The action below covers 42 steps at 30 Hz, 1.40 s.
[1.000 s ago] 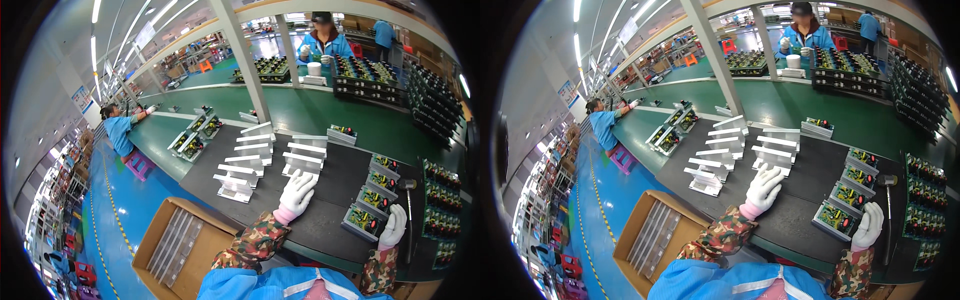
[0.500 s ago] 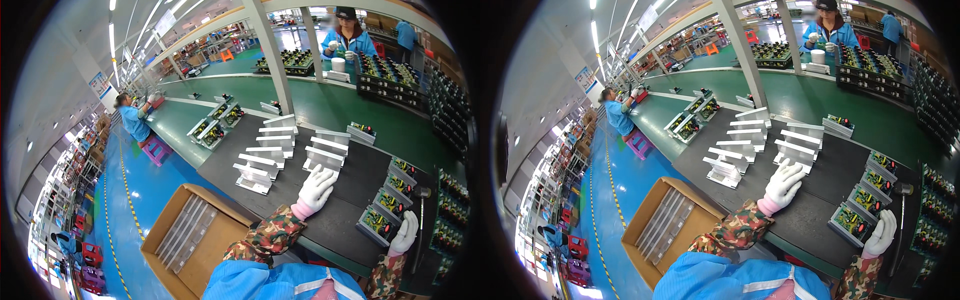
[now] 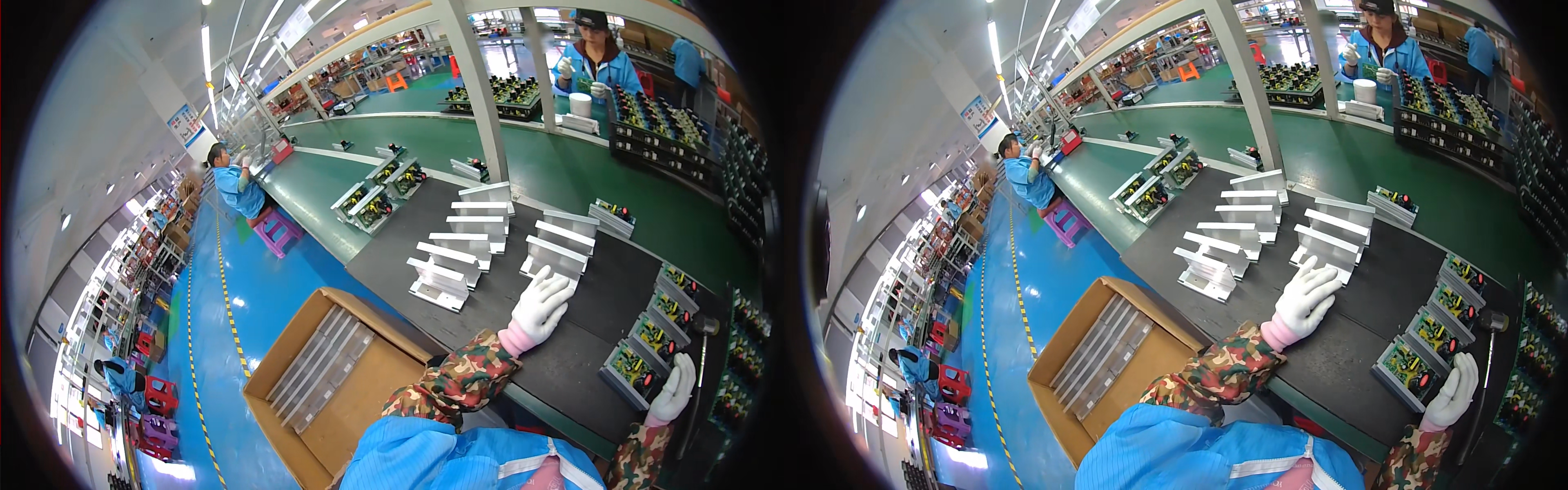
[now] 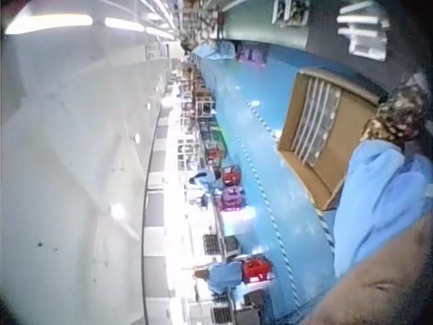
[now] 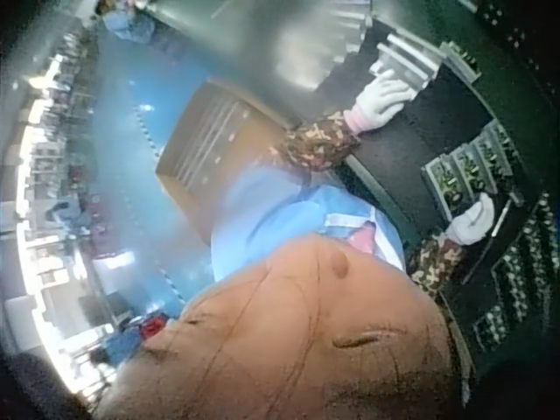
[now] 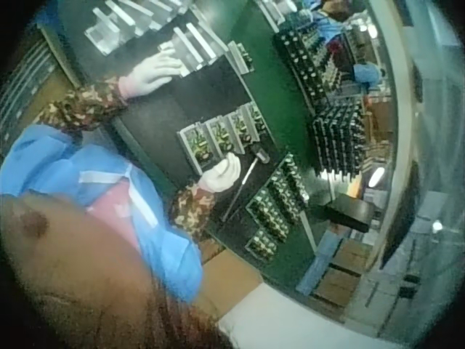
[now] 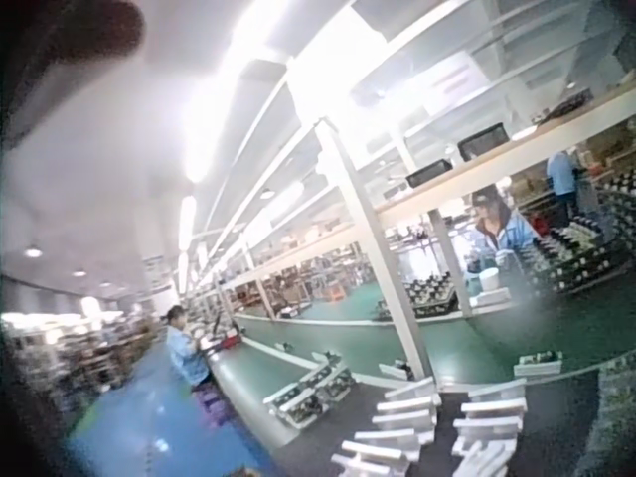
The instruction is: Inspecting and arranging electronic components on a production line.
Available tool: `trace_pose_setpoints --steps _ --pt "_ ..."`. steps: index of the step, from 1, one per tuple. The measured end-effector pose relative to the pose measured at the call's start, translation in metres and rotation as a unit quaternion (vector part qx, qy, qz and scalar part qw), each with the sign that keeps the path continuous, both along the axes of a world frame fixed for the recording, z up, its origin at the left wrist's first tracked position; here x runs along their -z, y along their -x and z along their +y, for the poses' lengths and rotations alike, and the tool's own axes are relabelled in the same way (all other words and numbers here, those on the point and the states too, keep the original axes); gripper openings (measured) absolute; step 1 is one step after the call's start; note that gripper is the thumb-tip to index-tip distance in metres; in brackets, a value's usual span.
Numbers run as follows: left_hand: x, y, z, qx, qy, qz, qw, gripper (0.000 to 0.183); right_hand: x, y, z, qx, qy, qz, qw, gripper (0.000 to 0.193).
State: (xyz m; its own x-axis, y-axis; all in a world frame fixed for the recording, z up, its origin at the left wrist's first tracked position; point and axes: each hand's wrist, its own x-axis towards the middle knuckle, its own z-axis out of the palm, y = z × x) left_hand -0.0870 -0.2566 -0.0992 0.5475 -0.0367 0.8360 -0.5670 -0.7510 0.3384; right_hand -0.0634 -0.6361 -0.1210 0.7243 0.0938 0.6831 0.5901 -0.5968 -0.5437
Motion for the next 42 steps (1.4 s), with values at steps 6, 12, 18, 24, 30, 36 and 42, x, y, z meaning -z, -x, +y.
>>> trace_pose_setpoints --steps 6,12,18,24,30,36,42 --pt "0.001 0.0 0.001 -0.002 -0.001 -0.002 1.0 0.034 0.0 0.0 0.001 -0.008 0.005 -0.01 1.0 0.029" --pt "0.002 -0.002 0.001 -0.001 -0.002 -0.008 1.0 0.034 0.003 -0.001 -0.002 -0.01 -0.003 -0.004 1.0 0.03" --pt "0.003 -0.003 0.001 0.001 -0.001 -0.009 1.0 0.035 0.001 -0.001 -0.003 -0.009 0.001 -0.002 1.0 0.03" --pt "0.0 0.003 0.002 -0.006 0.004 -0.002 1.0 0.035 -0.001 0.002 -0.001 -0.012 0.005 -0.002 1.0 0.03" --pt "-0.005 -0.001 -0.003 0.004 0.006 -0.016 1.0 0.035 0.001 0.005 -0.005 0.014 0.012 -0.026 0.999 0.029" --pt "-0.013 -0.001 0.002 -0.014 -0.01 -0.035 0.999 0.037 -0.036 0.012 0.032 0.04 0.008 -0.045 0.998 0.021" --pt "-0.012 -0.001 -0.006 -0.016 -0.034 0.015 0.999 0.027 -0.036 0.009 0.027 0.066 -0.019 -0.075 0.995 0.02"
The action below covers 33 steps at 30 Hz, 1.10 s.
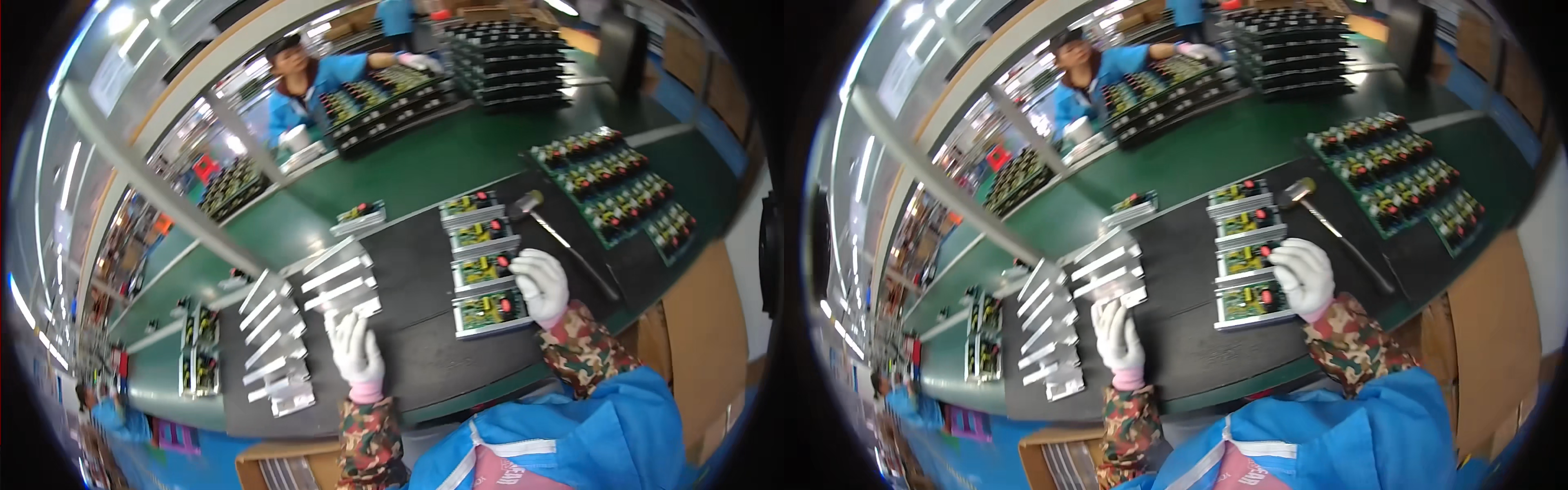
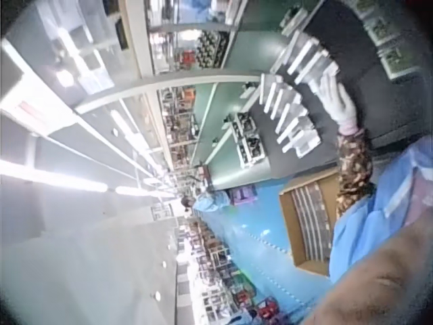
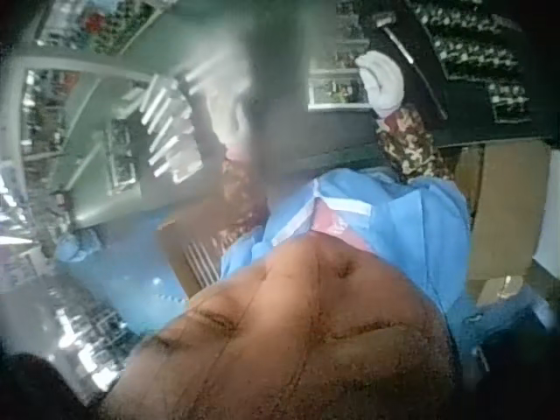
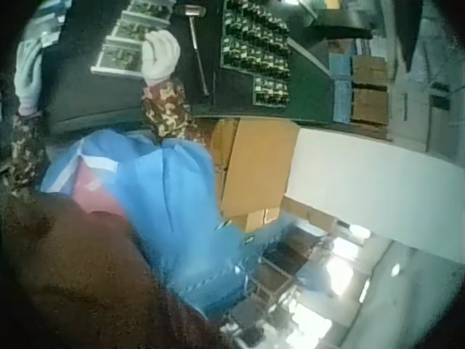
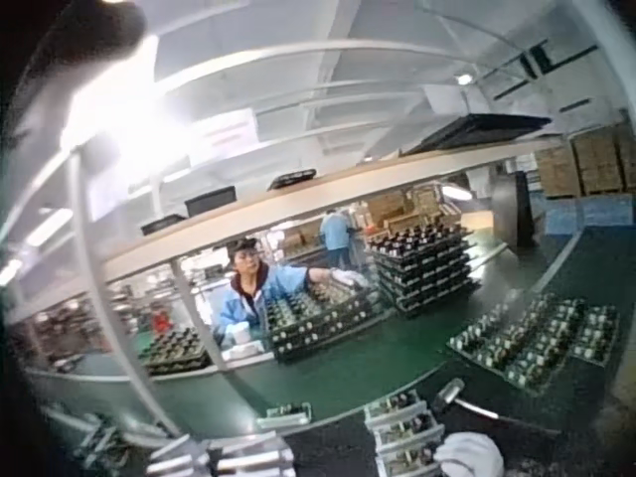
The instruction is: Inspecting and arranging electronic components on a production line.
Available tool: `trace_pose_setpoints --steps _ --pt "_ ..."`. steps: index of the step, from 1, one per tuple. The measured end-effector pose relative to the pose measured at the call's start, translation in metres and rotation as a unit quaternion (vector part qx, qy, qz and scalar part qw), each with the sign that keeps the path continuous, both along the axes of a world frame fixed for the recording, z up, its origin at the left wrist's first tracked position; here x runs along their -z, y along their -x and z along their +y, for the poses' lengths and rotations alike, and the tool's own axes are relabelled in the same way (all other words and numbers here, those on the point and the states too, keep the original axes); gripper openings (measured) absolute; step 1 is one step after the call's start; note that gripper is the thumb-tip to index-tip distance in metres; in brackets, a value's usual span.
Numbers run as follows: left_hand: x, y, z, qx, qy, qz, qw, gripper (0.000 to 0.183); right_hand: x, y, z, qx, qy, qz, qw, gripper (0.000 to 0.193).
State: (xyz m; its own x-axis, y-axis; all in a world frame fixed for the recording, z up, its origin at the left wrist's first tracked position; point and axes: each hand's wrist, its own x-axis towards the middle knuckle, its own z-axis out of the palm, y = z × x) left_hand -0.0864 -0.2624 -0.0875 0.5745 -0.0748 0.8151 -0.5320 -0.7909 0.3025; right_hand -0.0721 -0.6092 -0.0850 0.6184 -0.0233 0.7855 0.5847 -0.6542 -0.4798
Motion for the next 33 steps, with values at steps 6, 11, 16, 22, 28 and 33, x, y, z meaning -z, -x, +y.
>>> trace_pose_setpoints --steps 6,11,16,22,28,33 --pt "0.011 -0.002 0.006 0.025 -0.003 -0.032 0.999 0.027 0.001 0.002 -0.004 0.031 0.016 -0.028 0.999 0.02" --pt "0.009 -0.003 0.003 -0.005 -0.018 -0.044 0.999 0.027 -0.011 0.01 -0.006 0.01 0.031 -0.037 0.999 0.023" --pt "0.01 -0.002 0.007 -0.003 -0.016 -0.037 0.999 0.027 -0.024 0.026 0.002 -0.011 0.059 -0.02 0.998 0.034" --pt "0.013 -0.003 0.008 0.001 -0.019 -0.018 1.0 0.027 -0.022 0.03 0.012 -0.03 0.156 -0.027 0.987 0.054" --pt "0.013 -0.002 0.005 0.001 -0.015 -0.018 1.0 0.027 -0.006 0.019 0.013 -0.002 0.239 0.0 0.971 0.061" --pt "0.019 -0.001 0.013 -0.003 -0.009 -0.031 0.999 0.027 0.008 0.019 0.02 0.003 0.257 0.012 0.966 0.061"
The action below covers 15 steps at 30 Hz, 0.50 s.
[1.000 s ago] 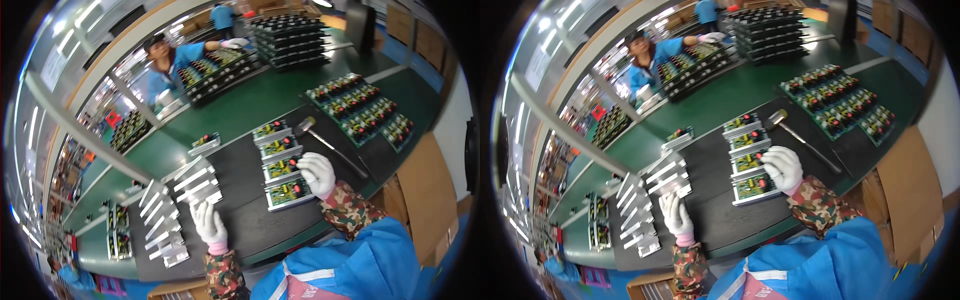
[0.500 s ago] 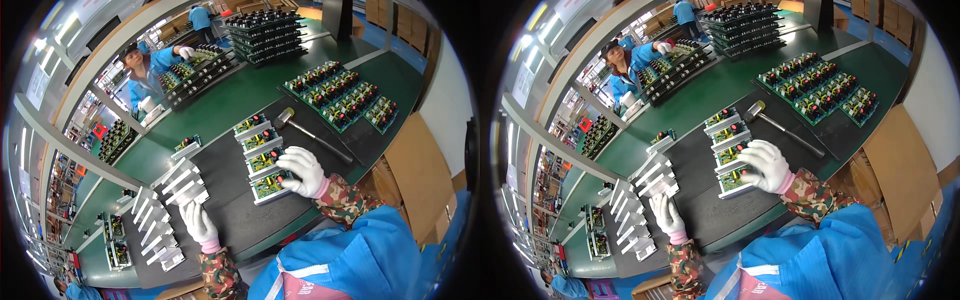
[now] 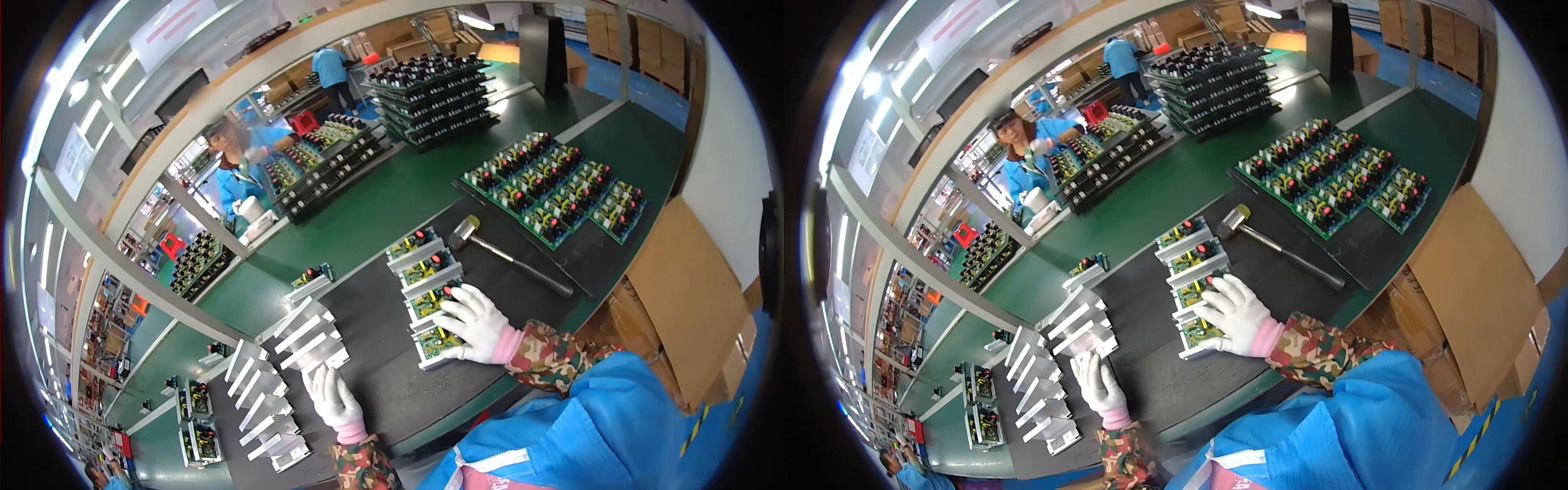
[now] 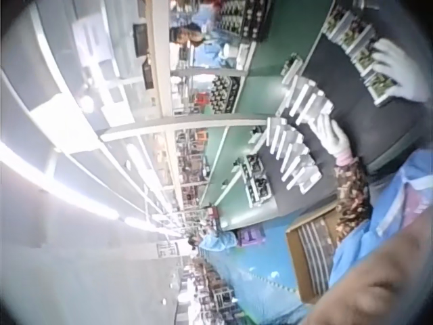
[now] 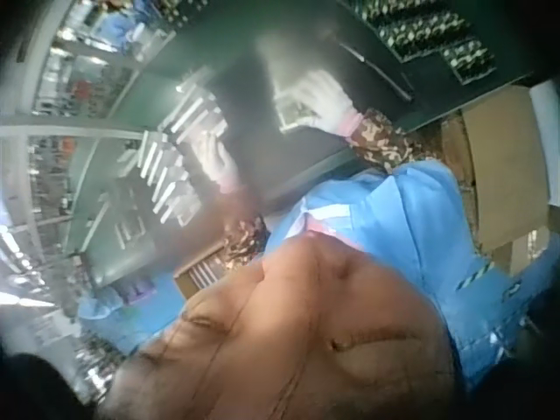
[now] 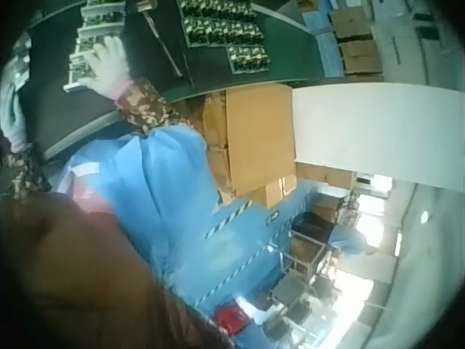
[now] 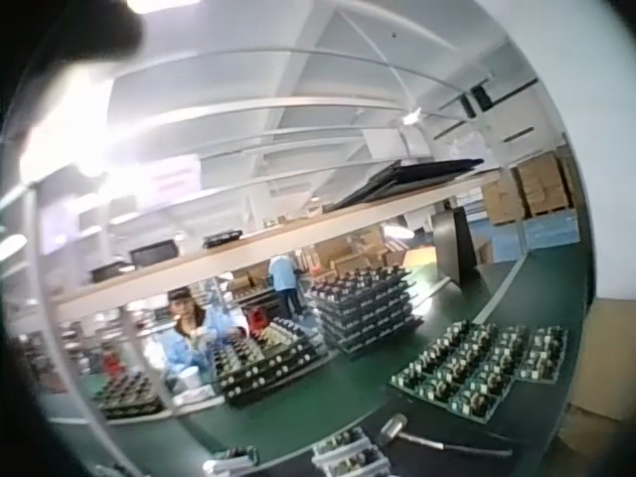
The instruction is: Inspecting and arranging electronic components on a production line.
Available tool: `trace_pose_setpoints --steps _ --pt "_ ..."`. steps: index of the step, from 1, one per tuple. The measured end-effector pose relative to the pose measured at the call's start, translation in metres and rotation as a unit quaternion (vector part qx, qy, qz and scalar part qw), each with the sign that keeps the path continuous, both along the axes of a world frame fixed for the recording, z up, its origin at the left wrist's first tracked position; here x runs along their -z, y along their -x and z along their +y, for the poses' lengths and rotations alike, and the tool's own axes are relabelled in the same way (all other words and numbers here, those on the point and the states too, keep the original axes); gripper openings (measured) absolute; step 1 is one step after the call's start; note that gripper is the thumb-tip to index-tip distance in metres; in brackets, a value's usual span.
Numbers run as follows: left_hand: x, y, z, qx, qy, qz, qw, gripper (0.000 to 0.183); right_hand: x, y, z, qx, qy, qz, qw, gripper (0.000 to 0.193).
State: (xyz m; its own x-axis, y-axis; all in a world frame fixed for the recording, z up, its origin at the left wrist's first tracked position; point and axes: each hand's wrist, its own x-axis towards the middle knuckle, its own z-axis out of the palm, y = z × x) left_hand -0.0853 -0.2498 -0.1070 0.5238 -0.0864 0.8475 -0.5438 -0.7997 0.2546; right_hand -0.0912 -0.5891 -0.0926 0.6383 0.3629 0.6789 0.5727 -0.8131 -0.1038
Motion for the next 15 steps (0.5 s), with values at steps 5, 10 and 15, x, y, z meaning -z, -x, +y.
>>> trace_pose_setpoints --steps 5,10,15 --pt "-0.005 0.0 -0.004 0.005 0.005 0.006 1.0 0.026 -0.019 0.004 -0.002 -0.011 0.011 0.015 1.0 0.059" --pt "-0.003 -0.001 -0.002 -0.001 0.015 -0.001 1.0 0.026 -0.033 -0.009 -0.002 0.009 -0.013 -0.028 0.999 0.054" --pt "-0.004 -0.001 -0.004 -0.006 0.017 0.009 1.0 0.026 -0.027 -0.024 -0.02 -0.024 -0.134 -0.133 0.982 0.042"
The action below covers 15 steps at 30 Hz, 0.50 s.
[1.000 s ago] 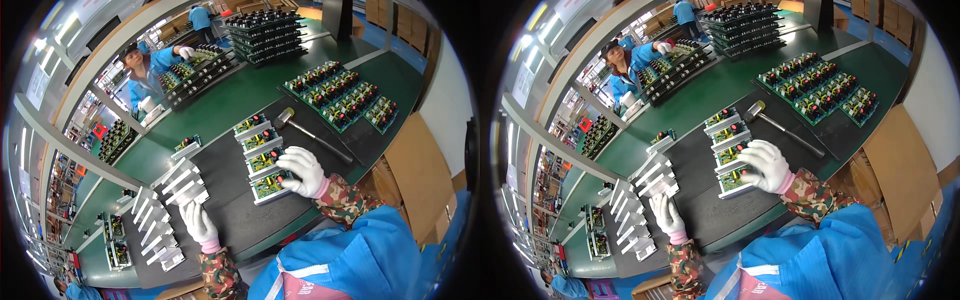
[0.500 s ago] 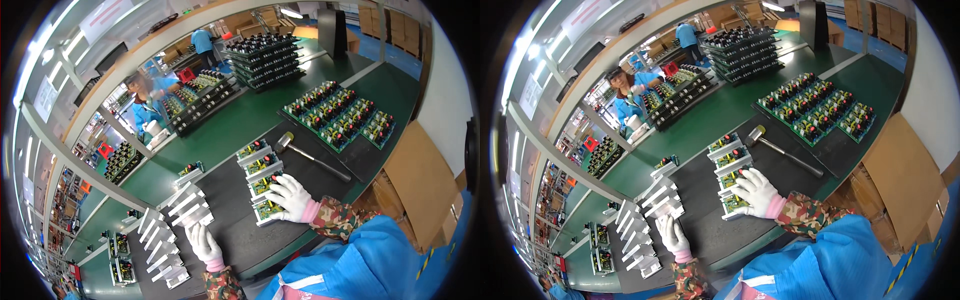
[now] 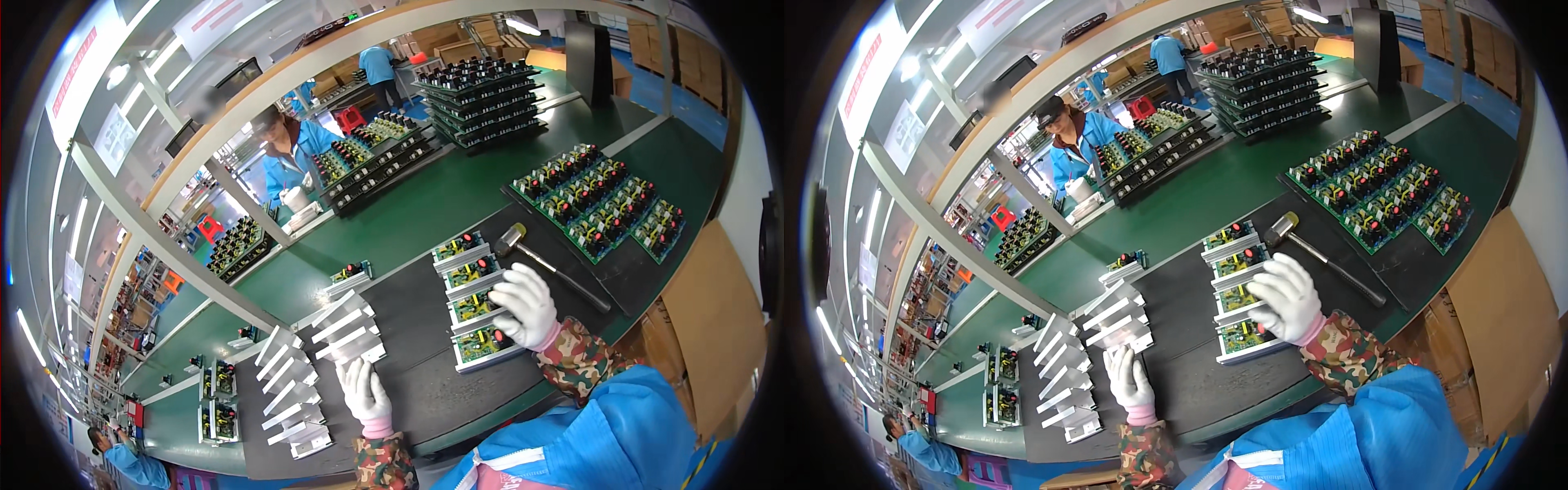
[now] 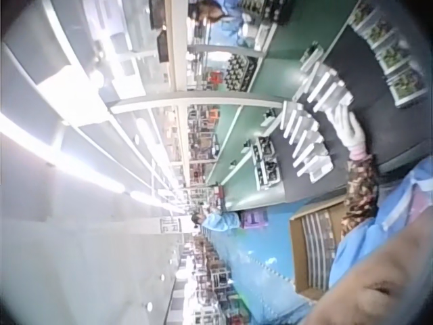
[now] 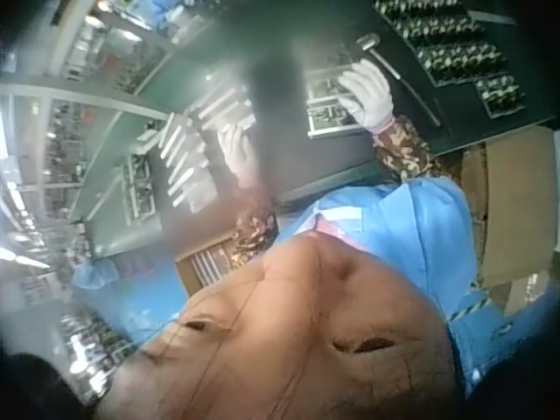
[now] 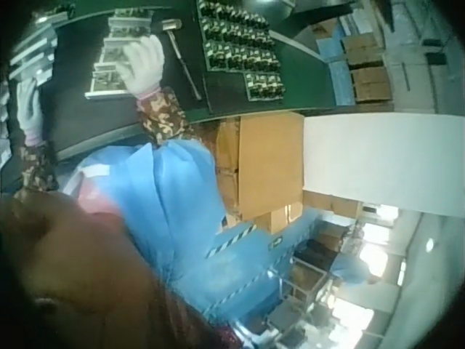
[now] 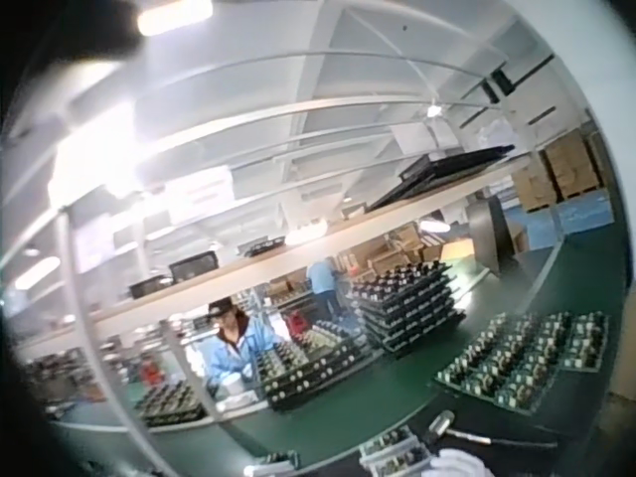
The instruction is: Inspecting and arranging electronic components on a production line.
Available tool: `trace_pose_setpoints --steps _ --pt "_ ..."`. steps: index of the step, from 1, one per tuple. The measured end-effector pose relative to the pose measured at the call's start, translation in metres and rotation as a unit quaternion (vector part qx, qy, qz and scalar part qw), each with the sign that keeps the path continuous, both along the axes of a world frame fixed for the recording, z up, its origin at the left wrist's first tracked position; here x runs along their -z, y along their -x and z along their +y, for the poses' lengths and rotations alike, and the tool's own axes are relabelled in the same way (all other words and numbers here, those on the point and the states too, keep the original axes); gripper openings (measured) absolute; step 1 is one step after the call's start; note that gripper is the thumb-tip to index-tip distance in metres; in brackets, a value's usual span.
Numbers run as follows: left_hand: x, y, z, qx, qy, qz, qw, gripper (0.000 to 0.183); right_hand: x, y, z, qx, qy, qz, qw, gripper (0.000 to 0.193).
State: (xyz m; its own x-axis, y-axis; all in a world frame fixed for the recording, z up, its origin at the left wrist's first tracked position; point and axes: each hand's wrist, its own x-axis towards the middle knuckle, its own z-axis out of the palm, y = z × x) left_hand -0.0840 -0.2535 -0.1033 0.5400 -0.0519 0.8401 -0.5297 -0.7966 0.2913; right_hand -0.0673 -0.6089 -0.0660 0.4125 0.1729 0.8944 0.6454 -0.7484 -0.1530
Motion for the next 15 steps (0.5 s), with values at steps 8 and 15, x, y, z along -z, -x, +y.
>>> trace_pose_setpoints --steps 8,15 --pt "-0.004 0.001 -0.003 0.007 0.006 0.004 1.0 0.025 0.015 -0.005 -0.011 0.015 -0.148 0.057 0.987 0.025" --pt "-0.003 0.001 0.0 0.004 0.004 0.003 1.0 0.025 0.012 -0.002 -0.007 -0.007 -0.168 0.074 0.983 0.02"
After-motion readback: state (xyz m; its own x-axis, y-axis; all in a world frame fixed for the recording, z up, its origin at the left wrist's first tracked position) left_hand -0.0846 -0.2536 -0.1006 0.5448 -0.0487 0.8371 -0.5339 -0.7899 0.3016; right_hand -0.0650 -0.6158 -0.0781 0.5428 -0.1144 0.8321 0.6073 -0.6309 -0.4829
